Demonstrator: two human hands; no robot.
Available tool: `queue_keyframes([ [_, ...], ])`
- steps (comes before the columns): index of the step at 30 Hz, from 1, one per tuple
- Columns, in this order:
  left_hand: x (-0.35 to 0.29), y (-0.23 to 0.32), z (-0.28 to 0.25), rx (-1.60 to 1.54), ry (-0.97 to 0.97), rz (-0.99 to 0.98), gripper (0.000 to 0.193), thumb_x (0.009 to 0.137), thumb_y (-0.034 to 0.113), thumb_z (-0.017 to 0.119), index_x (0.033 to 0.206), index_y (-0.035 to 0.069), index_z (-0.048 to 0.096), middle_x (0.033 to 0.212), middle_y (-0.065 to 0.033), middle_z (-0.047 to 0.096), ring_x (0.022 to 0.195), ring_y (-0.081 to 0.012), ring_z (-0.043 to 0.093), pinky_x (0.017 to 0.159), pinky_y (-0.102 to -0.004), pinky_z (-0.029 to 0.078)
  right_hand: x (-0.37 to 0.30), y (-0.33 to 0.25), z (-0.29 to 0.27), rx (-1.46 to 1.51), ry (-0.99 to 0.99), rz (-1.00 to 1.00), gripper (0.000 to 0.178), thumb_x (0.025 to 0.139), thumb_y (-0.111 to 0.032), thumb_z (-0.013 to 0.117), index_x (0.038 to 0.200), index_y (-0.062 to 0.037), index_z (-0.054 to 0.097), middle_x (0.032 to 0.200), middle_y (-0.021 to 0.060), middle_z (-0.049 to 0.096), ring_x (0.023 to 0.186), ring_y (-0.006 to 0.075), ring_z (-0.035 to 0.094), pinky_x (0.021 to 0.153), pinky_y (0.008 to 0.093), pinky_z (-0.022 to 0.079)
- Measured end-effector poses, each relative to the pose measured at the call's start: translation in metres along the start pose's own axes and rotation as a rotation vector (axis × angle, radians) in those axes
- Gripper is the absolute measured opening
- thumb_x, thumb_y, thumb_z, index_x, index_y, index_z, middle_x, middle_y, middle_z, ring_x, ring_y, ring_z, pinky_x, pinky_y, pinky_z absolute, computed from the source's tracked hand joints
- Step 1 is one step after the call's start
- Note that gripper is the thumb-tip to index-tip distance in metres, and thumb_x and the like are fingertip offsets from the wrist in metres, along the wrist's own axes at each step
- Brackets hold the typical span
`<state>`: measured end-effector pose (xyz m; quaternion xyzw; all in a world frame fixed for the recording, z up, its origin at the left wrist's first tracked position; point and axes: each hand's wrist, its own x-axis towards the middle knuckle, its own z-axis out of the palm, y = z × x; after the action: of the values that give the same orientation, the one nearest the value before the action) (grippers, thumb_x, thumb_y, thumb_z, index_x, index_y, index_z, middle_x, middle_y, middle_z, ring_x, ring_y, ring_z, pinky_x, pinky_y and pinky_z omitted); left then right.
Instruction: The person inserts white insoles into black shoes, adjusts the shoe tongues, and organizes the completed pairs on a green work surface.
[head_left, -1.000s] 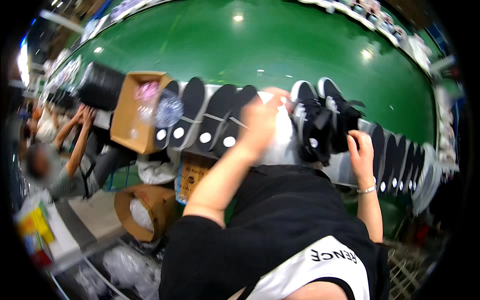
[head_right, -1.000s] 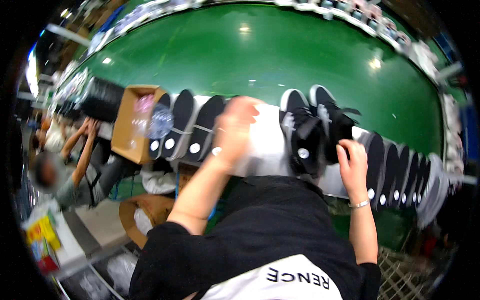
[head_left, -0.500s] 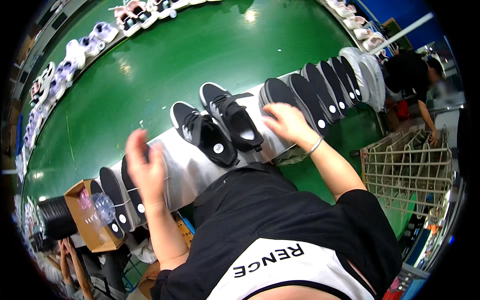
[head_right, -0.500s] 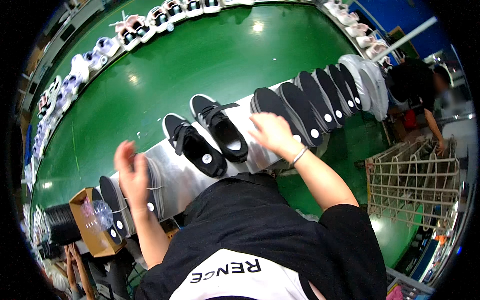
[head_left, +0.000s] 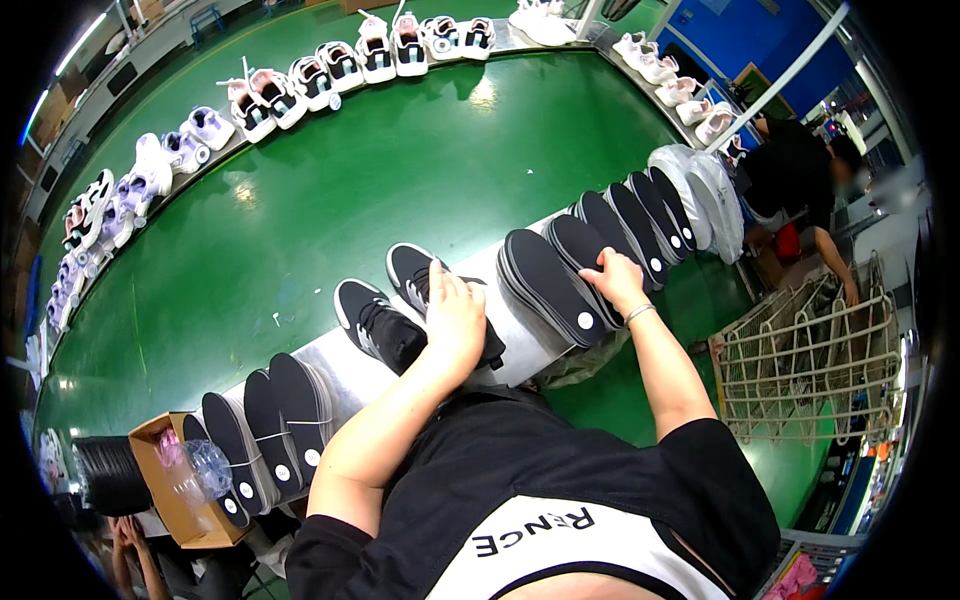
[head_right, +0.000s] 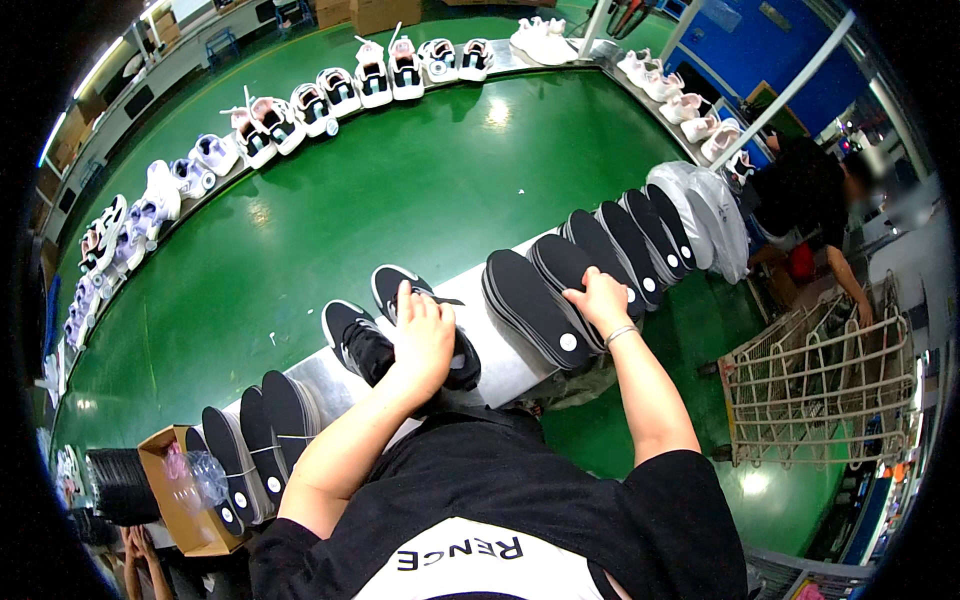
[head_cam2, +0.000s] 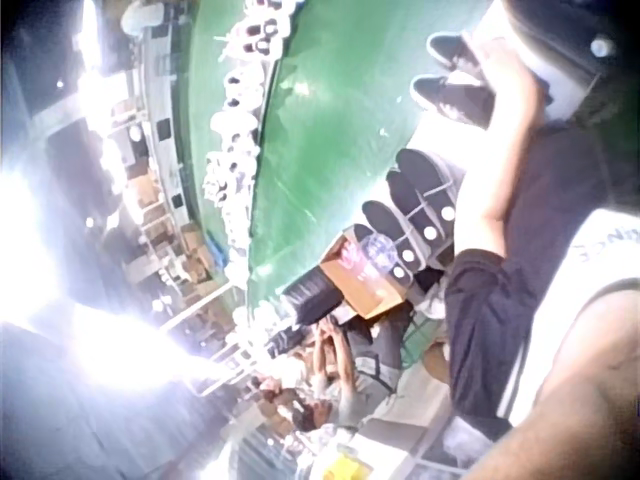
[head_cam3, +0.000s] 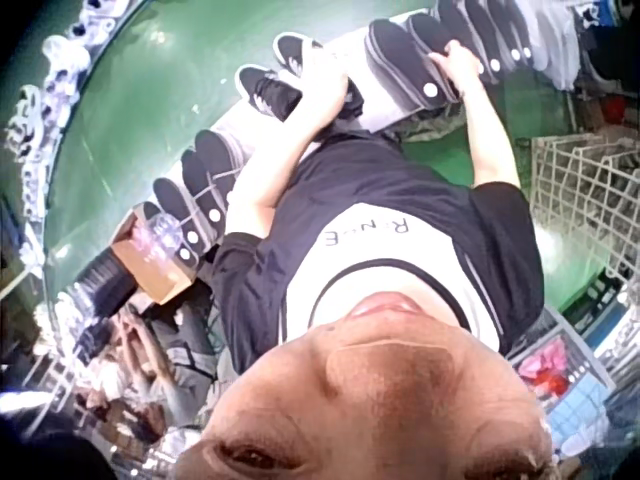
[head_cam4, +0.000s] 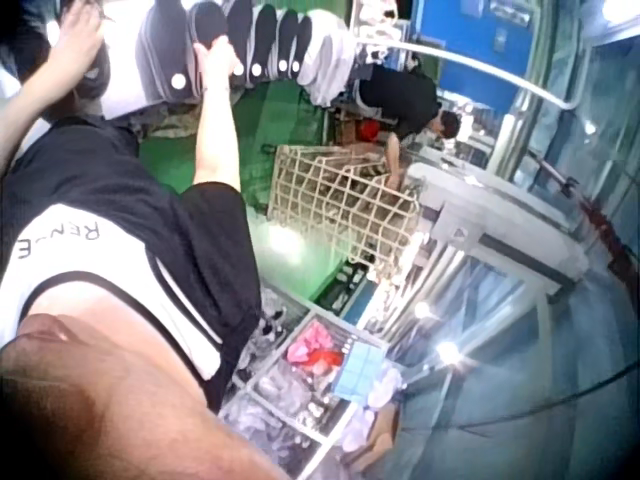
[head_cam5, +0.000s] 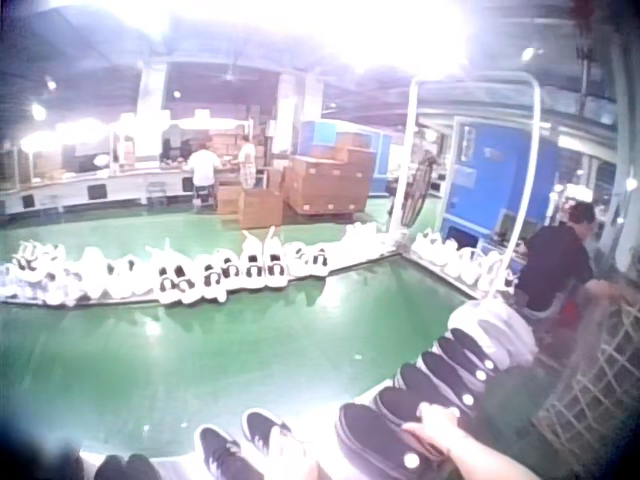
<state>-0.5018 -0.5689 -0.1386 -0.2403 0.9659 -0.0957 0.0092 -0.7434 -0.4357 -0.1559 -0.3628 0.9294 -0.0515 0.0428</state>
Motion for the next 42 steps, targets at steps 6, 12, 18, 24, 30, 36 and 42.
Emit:
queue_keyframes([
  [6, 0.007, -0.004, 0.029, -0.559, 0.163, -0.12, 0.04, 0.065, 0.006, 0.054, 0.105, 0.004, 0.05, 0.091, -0.0158, 0.05, 0.092, -0.0316, 0.045, 0.081, -0.0409, 0.036, -0.003, -0.025, -0.032, 0.488, 0.003, -0.139, 0.031, 0.075, -0.032, 0.06, 0.073, -0.0014, 0.057, 0.067, 0.0063, 0.057, 0.063, 0.018, 0.056, 0.057, 0.0298, 0.043],
  [12, 0.01, -0.017, 0.047, -1.179, 0.39, -0.474, 0.023, 0.066, 0.011, 0.063, 0.086, 0.003, 0.053, 0.086, -0.0163, 0.051, 0.084, -0.0336, 0.05, 0.074, -0.0395, 0.04, -0.058, -0.068, -0.061, 1.101, -0.809, 0.034, 0.02, 0.081, -0.022, 0.054, 0.074, -0.0036, 0.058, 0.061, 0.0022, 0.055, 0.047, 0.0081, 0.051, 0.043, 0.0203, 0.042],
  [18, 0.005, -0.022, 0.034, -1.385, 0.151, -0.614, 0.024, 0.07, 0.014, 0.063, 0.085, -0.002, 0.051, 0.073, -0.0145, 0.058, 0.07, -0.0198, 0.056, 0.066, -0.0291, 0.043, -0.068, -0.087, -0.07, 0.778, -1.015, -0.022, 0.022, 0.078, -0.021, 0.054, 0.067, -0.0026, 0.058, 0.055, 0.001, 0.053, 0.051, 0.0087, 0.052, 0.047, 0.0231, 0.042],
  [24, 0.003, -0.018, 0.045, -1.573, 0.039, -0.41, 0.025, 0.073, 0.018, 0.057, 0.086, -0.003, 0.053, 0.077, -0.0152, 0.059, 0.075, -0.0228, 0.057, 0.069, -0.0314, 0.043, -0.066, -0.123, -0.015, 0.018, -0.42, -0.72, 0.019, 0.07, -0.018, 0.051, 0.066, -0.0009, 0.059, 0.067, 0.0138, 0.056, 0.065, 0.0283, 0.057, 0.059, 0.0379, 0.045],
  [30, 0.003, -0.004, 0.051, -1.359, 0.22, -0.487, 0.023, 0.075, 0.018, 0.056, 0.08, -0.003, 0.05, 0.075, -0.0227, 0.057, 0.075, -0.0402, 0.054, 0.067, -0.0433, 0.042, -0.075, -0.122, -0.012, -0.267, -0.194, -0.926, 0.021, 0.069, -0.025, 0.059, 0.074, -0.0055, 0.054, 0.078, 0.0085, 0.049, 0.075, 0.0244, 0.053, 0.063, 0.037, 0.039],
  [36, 0.005, -0.007, 0.051, -1.35, 0.108, -0.551, 0.026, 0.076, 0.019, 0.054, 0.089, -0.004, 0.053, 0.08, -0.0205, 0.059, 0.079, -0.0334, 0.057, 0.07, -0.0362, 0.043, -0.089, -0.107, -0.058, -0.504, -0.375, -0.772, 0.031, 0.062, -0.029, 0.065, 0.079, -0.0051, 0.054, 0.076, 0.0095, 0.054, 0.066, 0.0237, 0.056, 0.057, 0.035, 0.047],
  [42, 0.005, -0.007, 0.052, -1.408, 0.092, -0.544, 0.025, 0.076, 0.018, 0.054, 0.089, -0.003, 0.054, 0.08, -0.0182, 0.059, 0.077, -0.0283, 0.057, 0.07, -0.0338, 0.043, -0.075, -0.118, -0.011, -0.273, -0.286, -0.992, 0.007, 0.065, -0.01, 0.055, 0.067, -0.0051, 0.058, 0.07, 0.0109, 0.056, 0.069, 0.0258, 0.058, 0.057, 0.0354, 0.048],
])
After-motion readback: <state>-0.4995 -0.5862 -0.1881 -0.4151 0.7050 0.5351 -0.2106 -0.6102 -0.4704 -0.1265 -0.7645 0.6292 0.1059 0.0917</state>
